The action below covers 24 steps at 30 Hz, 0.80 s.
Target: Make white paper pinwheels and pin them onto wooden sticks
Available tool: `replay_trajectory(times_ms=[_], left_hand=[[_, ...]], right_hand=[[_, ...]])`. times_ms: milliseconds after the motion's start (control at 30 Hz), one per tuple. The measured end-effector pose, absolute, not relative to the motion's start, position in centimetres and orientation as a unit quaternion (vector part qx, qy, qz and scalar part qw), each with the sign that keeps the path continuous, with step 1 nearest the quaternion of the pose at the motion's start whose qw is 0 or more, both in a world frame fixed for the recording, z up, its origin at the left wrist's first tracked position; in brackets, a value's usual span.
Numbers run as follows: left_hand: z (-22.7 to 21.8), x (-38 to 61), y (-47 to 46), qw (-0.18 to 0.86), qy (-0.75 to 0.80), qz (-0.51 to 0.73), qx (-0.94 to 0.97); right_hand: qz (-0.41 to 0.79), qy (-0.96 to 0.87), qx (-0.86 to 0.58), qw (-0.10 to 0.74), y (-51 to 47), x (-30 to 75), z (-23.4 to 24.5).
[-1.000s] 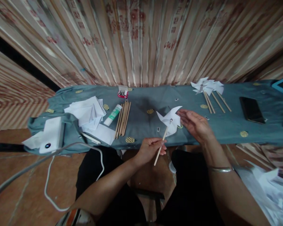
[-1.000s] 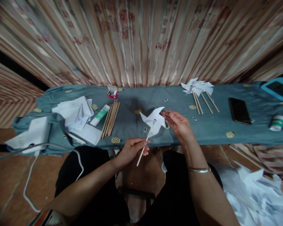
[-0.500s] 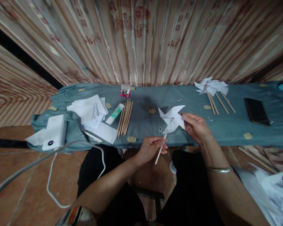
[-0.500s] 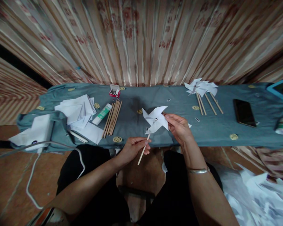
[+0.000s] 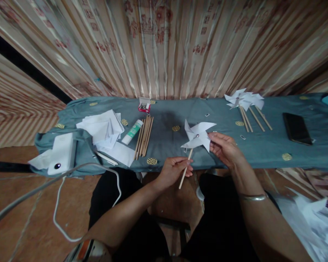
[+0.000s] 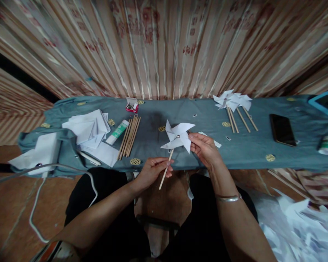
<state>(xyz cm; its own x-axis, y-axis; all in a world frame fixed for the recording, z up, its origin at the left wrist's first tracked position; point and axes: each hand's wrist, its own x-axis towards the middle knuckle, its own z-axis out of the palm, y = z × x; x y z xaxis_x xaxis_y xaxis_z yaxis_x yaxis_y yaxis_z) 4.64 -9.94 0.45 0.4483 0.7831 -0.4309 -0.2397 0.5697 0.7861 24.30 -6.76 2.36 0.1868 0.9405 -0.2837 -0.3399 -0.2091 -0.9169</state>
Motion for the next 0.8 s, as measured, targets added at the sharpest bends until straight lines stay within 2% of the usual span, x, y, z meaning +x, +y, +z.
replay_trajectory(times_ms=[800], left_hand=[[0.7, 4.3, -9.5, 0.748, 0.432, 0.343, 0.370]], right_hand=[[0.625, -0.245, -0.509, 0.539, -6.8, 23.2, 2.9]])
